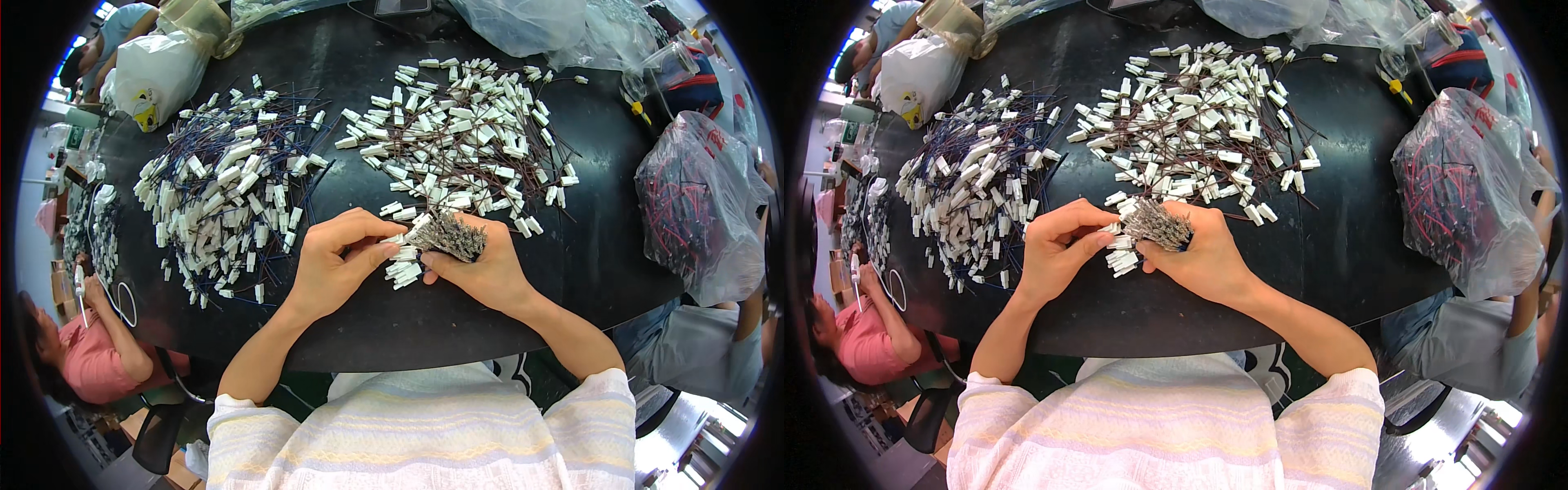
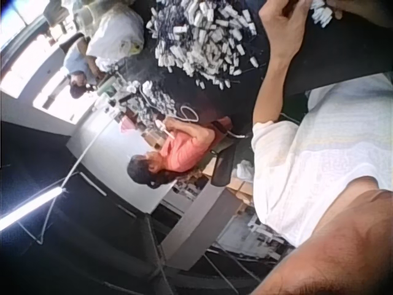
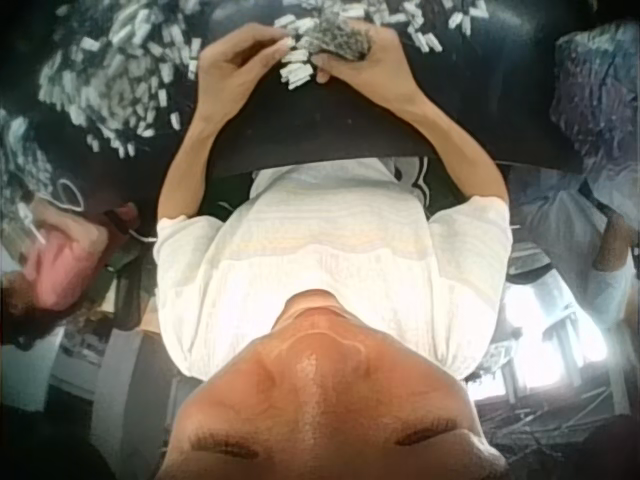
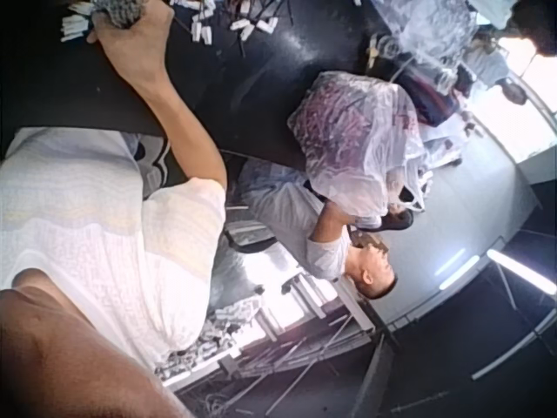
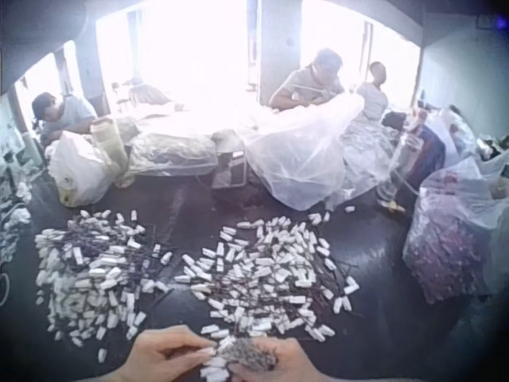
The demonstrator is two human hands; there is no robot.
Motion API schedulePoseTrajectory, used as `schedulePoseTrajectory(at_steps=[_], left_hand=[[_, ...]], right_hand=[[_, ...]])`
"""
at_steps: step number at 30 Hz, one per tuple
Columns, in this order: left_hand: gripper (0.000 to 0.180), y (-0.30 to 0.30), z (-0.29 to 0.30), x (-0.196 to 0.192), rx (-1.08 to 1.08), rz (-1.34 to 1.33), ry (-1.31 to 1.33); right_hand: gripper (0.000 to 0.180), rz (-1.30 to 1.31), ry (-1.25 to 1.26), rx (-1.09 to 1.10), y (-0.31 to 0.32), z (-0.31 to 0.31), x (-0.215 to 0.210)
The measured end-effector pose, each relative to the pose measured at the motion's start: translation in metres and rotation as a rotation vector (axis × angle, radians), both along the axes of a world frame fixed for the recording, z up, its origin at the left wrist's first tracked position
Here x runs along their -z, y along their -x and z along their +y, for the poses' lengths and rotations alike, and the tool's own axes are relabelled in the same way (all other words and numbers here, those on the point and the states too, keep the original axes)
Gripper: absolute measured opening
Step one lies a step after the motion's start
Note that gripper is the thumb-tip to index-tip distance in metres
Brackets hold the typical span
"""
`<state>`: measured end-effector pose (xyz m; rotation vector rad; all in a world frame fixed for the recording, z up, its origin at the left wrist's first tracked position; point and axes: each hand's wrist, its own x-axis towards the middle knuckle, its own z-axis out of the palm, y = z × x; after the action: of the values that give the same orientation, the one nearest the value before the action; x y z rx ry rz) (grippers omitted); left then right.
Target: The person assembles small electronic connectors by hand at a workshop table.
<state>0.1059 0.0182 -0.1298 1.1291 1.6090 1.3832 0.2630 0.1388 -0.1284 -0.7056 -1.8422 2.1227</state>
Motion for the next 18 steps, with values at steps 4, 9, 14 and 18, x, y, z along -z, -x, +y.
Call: schedulePoseTrajectory(at_steps=[4,9,14,18], left_hand=[[0.017,0.0,0.0,-0.006,0.029,0.125,-0.012],[0.019,0.0,0.0,-0.007,0.07,0.288,-0.053],[0.02,-0.001,-0.003,-0.003,0.077,0.222,-0.006],[0.018,-0.002,-0.001,-0.002,0.107,0.226,-0.073]], right_hand=[[0.009,-0.019,-0.011,-0.009,0.001,0.0,-0.001],[0.008,0.025,-0.061,-0.015,0.0,0.001,0.002],[0.011,0.006,-0.073,0.026,-0.001,0.001,0.005],[0.011,-0.014,-0.048,-0.011,0.001,-0.001,-0.005]])
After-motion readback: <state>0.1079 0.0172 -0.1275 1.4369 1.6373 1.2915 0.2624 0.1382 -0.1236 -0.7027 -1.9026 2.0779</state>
